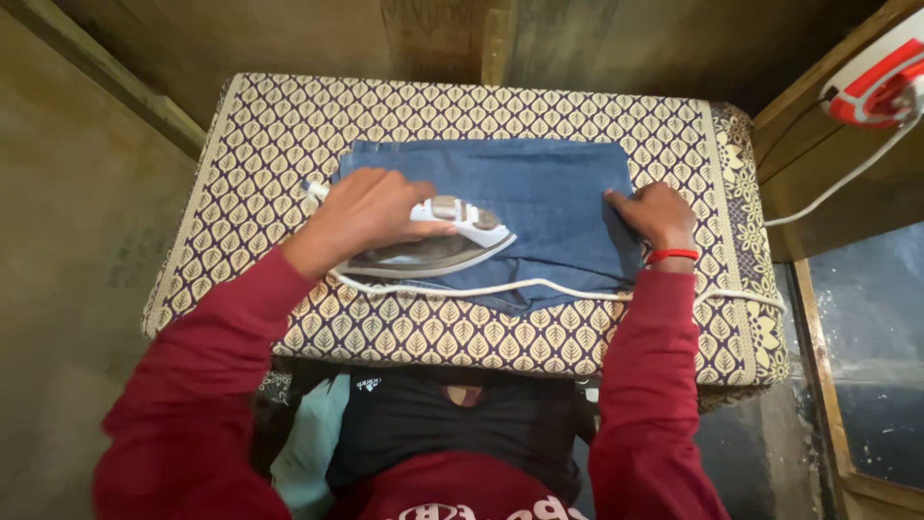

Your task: The person irons a pair of jeans on an ironing board using an iron, pressing the fabric and moving the iron across different sections, and then folds the jeans by hand.

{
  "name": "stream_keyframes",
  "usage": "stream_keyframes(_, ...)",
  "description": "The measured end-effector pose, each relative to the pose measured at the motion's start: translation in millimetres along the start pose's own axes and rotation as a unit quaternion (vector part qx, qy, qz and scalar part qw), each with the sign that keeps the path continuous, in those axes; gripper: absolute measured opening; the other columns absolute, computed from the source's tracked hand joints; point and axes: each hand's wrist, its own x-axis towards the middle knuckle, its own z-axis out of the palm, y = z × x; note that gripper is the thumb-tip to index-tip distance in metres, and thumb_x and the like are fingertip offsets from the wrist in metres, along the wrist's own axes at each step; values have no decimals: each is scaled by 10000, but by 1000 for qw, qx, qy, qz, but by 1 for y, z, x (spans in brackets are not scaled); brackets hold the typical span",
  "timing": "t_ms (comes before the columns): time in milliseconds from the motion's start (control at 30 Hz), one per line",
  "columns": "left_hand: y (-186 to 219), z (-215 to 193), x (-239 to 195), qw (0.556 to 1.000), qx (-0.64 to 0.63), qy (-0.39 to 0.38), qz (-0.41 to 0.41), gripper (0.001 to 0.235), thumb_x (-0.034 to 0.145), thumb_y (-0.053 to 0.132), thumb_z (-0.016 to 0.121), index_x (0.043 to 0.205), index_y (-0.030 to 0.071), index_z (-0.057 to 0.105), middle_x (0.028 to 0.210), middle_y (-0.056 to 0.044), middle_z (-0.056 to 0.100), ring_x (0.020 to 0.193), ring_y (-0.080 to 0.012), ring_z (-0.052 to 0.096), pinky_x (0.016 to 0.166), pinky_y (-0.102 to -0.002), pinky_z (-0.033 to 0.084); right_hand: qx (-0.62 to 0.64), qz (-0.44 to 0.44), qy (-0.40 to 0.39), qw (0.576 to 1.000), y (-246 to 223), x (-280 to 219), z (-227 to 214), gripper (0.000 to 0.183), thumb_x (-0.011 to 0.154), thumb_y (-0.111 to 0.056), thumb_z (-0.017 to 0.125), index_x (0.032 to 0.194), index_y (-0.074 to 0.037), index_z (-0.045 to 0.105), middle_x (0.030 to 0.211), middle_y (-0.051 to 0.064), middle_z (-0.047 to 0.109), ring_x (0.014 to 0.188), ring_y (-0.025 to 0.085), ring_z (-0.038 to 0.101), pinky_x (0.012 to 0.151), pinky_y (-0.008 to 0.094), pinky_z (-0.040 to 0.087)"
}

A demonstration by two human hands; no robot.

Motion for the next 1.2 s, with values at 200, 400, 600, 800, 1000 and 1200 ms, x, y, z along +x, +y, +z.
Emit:
stream_keyframes(200,34,29,56,999,-7,23,46,644,817,748,620,940,138,786,758,-183,721,755,-411,706,656,-533,534,117,-6,-234,965,15,-21,-38,466,689,-399,911,781,32,758,652,133,715,545,219,658,530,358,507)
stream_keyframes(400,49,37,103,994,-31,26,104,708,811,785,639,822,90,774,786,-174,722,744,-402,709,649,-511,542,207,20,-267,941,34,-15,-30,347,707,-146,917,844,-17,625,621,130,674,508,178,591,467,326,435)
stream_keyframes(600,30,20,73,992,-75,-65,79,698,769,785,653,860,105,780,770,-168,732,727,-391,717,657,-514,536,277,24,-261,924,35,-12,-26,306,704,-68,885,827,-58,605,633,75,654,512,169,632,470,316,499)
stream_keyframes(800,52,36,87,996,-57,-9,69,642,787,769,662,880,148,797,830,-174,736,809,-416,704,689,-536,531,208,5,-251,945,24,-16,-30,316,869,-195,789,710,12,610,588,88,619,497,158,633,469,316,481)
stream_keyframes(1000,94,45,128,992,-81,12,98,655,739,772,686,861,137,787,873,-167,744,833,-410,708,712,-526,542,226,46,-183,956,23,-14,-25,260,931,-241,720,855,5,759,588,108,661,473,158,577,462,331,430)
stream_keyframes(1200,80,41,110,992,-78,-5,99,666,747,765,693,870,118,792,850,-176,736,811,-414,705,697,-527,541,289,3,-164,943,26,-5,-18,243,882,-209,789,845,28,746,596,78,649,479,128,595,458,297,462)
